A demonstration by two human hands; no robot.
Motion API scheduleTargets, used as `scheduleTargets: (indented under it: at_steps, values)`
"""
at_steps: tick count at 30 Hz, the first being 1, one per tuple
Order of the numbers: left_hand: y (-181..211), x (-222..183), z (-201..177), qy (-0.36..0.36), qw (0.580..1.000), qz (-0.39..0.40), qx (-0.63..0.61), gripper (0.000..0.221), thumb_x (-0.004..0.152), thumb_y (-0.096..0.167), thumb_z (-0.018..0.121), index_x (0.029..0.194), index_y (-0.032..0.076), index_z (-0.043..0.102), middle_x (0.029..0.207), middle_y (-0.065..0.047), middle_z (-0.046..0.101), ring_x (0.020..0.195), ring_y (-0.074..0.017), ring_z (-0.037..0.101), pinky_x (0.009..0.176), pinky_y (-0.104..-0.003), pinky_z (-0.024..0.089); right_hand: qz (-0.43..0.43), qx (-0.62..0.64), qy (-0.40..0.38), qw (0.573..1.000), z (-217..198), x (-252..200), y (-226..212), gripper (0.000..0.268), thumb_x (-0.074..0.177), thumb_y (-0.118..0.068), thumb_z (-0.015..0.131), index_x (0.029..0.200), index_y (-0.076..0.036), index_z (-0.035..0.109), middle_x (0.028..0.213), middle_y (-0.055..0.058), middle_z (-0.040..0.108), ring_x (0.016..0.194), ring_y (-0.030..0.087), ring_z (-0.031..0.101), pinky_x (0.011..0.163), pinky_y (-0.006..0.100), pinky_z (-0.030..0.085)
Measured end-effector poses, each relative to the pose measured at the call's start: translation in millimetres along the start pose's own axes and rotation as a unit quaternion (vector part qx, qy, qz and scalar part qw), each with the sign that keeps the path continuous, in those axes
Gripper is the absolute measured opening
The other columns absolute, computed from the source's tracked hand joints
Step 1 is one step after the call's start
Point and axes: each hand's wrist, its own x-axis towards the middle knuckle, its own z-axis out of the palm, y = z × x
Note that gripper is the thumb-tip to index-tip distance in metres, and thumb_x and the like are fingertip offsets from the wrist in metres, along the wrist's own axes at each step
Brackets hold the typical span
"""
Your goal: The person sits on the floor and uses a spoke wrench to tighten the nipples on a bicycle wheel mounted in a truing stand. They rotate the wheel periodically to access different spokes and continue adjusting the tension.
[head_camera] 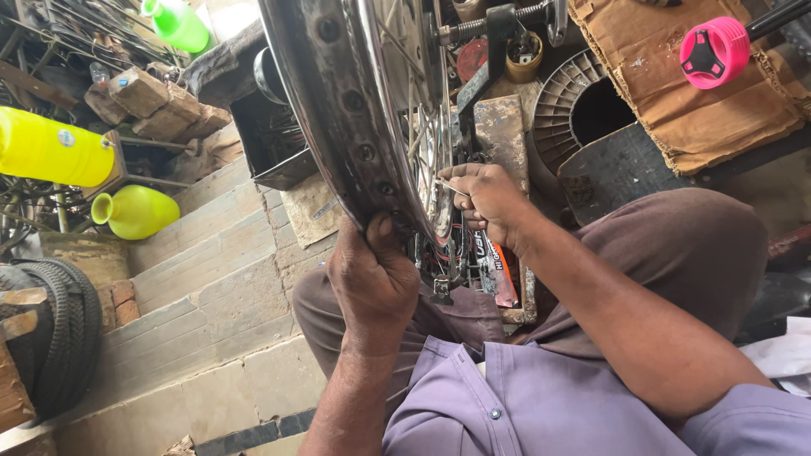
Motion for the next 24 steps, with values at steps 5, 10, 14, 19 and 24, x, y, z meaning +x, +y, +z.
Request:
scheduleTargets:
  at_steps: [5, 10, 14, 19, 24]
  values:
    - [-8.1, -7.4, 4.2, 0.000, 1.000, 0.012, 0.002, 0.022, 0.112, 0.017, 0.046, 0.116, 0.002, 0.062, 0.086, -0.013, 0.071, 0.075, -0.0261, 0.075, 0.065, -0.037, 0.056, -0.020, -0.173, 0.084, 0.981, 11.2, 30.0, 11.1, 0.031, 0.098, -0.006, 0.046, 0.123, -0.006, 0.063, 0.070, 0.004, 0.062, 0.038, 0.007, 0.040, 0.034, 0.027, 0.033]
    - [-17.2, -17.8, 12.5, 0.000, 0.999, 0.024, -0.037, 0.023, 0.112, 0.017, 0.045, 0.117, 0.002, 0.062, 0.094, -0.015, 0.071, 0.082, -0.0297, 0.077, 0.071, -0.038, 0.058, -0.191, -0.457, 0.132, 0.859, 9.2, 71.5, 9.8, 0.025, 0.102, -0.017, 0.059, 0.113, 0.004, 0.069, 0.084, 0.015, 0.069, 0.058, 0.010, 0.053, 0.051, 0.031, 0.042]
    - [-32.8, -26.3, 18.8, -0.012, 0.999, 0.036, -0.038, 0.021, 0.110, 0.016, 0.046, 0.117, 0.003, 0.060, 0.099, -0.017, 0.069, 0.085, -0.0357, 0.073, 0.075, -0.042, 0.057, 0.037, -0.182, 0.220, 0.958, 12.1, 112.2, 5.1, 0.017, 0.097, -0.012, 0.059, 0.103, 0.001, 0.069, 0.084, 0.014, 0.065, 0.058, 0.020, 0.057, 0.049, 0.039, 0.047]
    - [-47.3, -34.5, 28.5, -0.024, 0.999, 0.008, -0.038, 0.019, 0.107, 0.015, 0.048, 0.114, 0.003, 0.061, 0.097, -0.018, 0.067, 0.083, -0.0370, 0.070, 0.074, -0.044, 0.055, -0.006, -0.001, 0.275, 0.962, 22.6, 143.4, 9.6, 0.014, 0.094, -0.012, 0.064, 0.088, 0.001, 0.069, 0.077, 0.010, 0.068, 0.063, 0.019, 0.064, 0.052, 0.042, 0.048]
    - [-46.0, -29.8, 26.2, 0.002, 0.997, 0.072, -0.016, 0.017, 0.109, 0.015, 0.049, 0.114, 0.004, 0.060, 0.100, -0.017, 0.069, 0.088, -0.0394, 0.070, 0.078, -0.045, 0.055, -0.236, -0.502, 0.223, 0.802, 10.0, 101.7, 12.1, 0.010, 0.089, -0.018, 0.066, 0.091, -0.009, 0.070, 0.082, 0.020, 0.071, 0.075, 0.035, 0.071, 0.066, 0.048, 0.056]
